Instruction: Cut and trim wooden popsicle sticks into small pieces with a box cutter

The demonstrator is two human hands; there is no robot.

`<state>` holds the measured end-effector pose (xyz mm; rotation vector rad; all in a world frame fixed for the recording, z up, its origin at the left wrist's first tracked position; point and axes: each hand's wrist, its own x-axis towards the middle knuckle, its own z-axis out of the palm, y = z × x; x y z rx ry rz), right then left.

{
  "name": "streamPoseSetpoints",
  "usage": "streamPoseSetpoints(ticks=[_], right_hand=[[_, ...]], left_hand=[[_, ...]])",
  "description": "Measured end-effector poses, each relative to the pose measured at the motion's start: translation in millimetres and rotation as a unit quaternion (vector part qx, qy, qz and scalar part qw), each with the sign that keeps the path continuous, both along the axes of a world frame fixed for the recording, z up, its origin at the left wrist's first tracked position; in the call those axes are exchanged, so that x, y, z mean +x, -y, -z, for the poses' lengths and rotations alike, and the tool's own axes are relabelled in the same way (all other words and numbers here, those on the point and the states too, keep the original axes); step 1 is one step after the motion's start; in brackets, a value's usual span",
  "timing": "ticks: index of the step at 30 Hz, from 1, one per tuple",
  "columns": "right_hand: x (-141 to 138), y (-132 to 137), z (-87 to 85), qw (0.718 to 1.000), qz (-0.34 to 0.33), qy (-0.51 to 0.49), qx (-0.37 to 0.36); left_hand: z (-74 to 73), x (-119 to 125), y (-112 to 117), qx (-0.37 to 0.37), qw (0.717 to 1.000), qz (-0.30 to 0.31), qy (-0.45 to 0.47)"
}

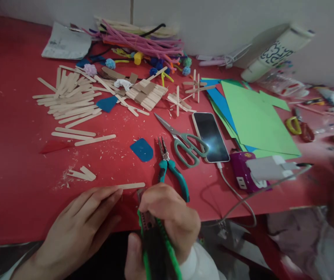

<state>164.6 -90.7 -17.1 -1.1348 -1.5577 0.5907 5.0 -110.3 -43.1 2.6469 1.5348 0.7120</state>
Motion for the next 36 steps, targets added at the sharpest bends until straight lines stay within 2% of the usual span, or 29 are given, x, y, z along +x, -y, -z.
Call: streamPoseSetpoints(ticks=[1, 3, 5, 8, 10, 13, 17, 21, 25, 31, 36], right_hand=[[-1.1, -1.3, -1.5, 0.998, 0.012, -0.053, 0.014], [-1.7, -3.9, -4.6, 0.991, 0.022, -0.132, -0.015], [0.8, -4.5, -6.4, 0.987, 0.033, -0.147, -0.057], [9.6, -0.2, -8.7, 0.995, 0.066, -0.038, -0.064], [16.7, 4.4, -12.2, 0.993, 0.054, 0.047, -0.098], [25.7, 10.6, -19.8, 0.986, 0.026, 0.074, -0.150], [30.2, 16.2, -25.1, 0.990, 0.015, 0.095, -0.104], [23.4, 15.4, -16.9, 0.996, -0.001, 0.080, -0.033], [15.0, 8.1, -7.0, 0.996, -0.027, 0.082, -0.005], [15.8, 2.9, -3.6, 0.992, -0.043, 0.101, 0.067], [13.8, -0.6, -10.2, 0.991, -0.059, 0.114, 0.042]], left_hand=[[0.2, 0.0, 0.2, -0.001, 1.000, -0.006, -0.002], [0.7, -0.4, 0.3, 0.005, 1.000, -0.014, -0.002], [1.3, -1.1, 0.0, 0.016, 1.000, -0.011, -0.002], [2.1, -2.0, -0.7, 0.016, 1.000, 0.002, -0.003], [2.3, -2.0, -1.0, 0.008, 1.000, 0.008, 0.000], [1.9, -1.2, -1.1, 0.006, 1.000, 0.001, 0.006], [0.5, -0.1, -1.1, 0.008, 1.000, -0.002, 0.011], [-0.7, 0.0, -2.0, 0.001, 1.000, -0.004, 0.005], [-0.4, -0.3, -2.8, 0.004, 1.000, 0.015, -0.019], [-0.1, -0.1, -3.5, 0.017, 0.999, 0.017, -0.026], [-3.7, 0.9, -5.1, 0.027, 0.999, 0.010, -0.031]])
